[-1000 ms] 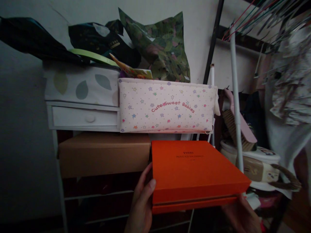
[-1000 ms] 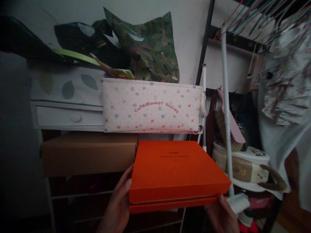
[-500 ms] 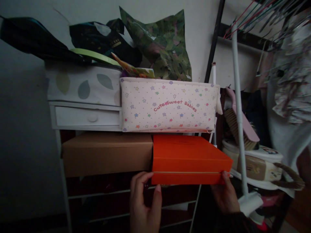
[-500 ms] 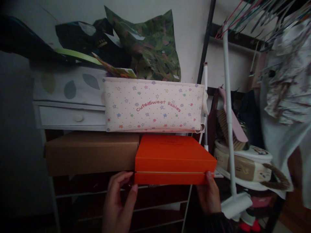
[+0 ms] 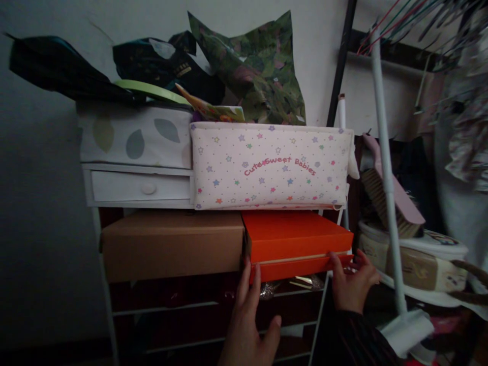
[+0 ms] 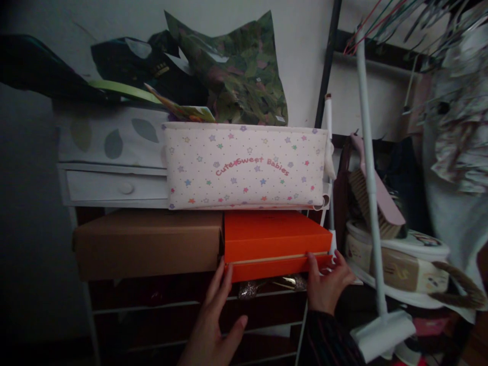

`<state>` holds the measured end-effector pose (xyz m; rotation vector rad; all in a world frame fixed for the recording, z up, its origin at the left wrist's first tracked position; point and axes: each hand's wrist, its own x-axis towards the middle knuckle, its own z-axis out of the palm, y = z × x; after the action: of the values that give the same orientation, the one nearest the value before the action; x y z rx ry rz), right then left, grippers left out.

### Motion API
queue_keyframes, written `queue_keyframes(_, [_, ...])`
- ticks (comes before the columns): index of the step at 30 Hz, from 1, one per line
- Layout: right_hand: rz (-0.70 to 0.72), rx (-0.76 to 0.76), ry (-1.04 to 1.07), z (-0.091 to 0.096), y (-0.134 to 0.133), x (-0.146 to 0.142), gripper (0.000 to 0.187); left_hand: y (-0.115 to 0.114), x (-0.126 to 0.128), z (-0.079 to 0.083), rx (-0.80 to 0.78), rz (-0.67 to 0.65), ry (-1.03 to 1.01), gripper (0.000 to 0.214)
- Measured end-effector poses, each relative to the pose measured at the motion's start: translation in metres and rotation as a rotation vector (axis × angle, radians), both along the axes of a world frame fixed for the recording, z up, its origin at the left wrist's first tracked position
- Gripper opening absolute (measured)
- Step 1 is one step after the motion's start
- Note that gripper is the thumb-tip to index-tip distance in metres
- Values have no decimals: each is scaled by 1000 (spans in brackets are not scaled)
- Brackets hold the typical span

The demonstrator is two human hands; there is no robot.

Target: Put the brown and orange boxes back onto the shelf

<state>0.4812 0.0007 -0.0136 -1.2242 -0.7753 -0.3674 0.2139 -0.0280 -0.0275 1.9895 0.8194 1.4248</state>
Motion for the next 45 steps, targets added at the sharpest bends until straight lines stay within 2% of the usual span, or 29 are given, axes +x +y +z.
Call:
queue_keyframes(4, [-39,-18,-308,-10,7,-39,67,3,7,2,24,1,10,86])
queue_keyframes(7, [-43,-131,-582,-24,11,-61,55,6,11,2,25,-14,13,88])
queue_keyframes(9, [-47,-209,-674,-29,14,-69,53,6,13,1,29,-11,-5,87])
queue_keyframes(12, [-23,-295,-652,-30,19,-72,56,6,17,-2,47,0,36,83])
queue_keyframes(16, [-29,-365,-618,-29,28,-74,61,7,14,-4,79,43,70,63])
queue_keyframes(20, [-40,-382,-628,-32,36,-77,62,6,3,-2,4,39,69,40])
queue_keyframes(25, [60,-382,-613,-34,42,-74,67,-1,-11,4,-54,12,103,29])
queue_keyframes(29, [199,-278,-503,-36,35,-76,67,11,-33,-5,-99,79,148,27])
queue_keyframes(32, [267,-224,-384,-44,25,-88,65,37,-61,-22,-126,245,124,24])
queue_keyframes(34, [409,-265,-319,-54,21,-102,51,55,-80,-35,-185,385,121,25])
queue_keyframes(36, [617,-370,-243,-66,21,-119,38,68,-92,-46,-216,443,121,27])
queue_keyframes(38, [809,-485,-117,-80,26,-138,38,74,-95,-54,-220,448,125,29])
queue_keyframes(40, [953,-569,62,-95,33,-156,50,74,-91,-61,-204,420,135,31])
queue_keyframes(43, [1118,-641,378,-112,43,-179,70,73,-78,-72,-175,368,153,42])
queue_keyframes(45, [1207,-646,563,-118,48,-189,74,74,-71,-80,-165,337,162,53])
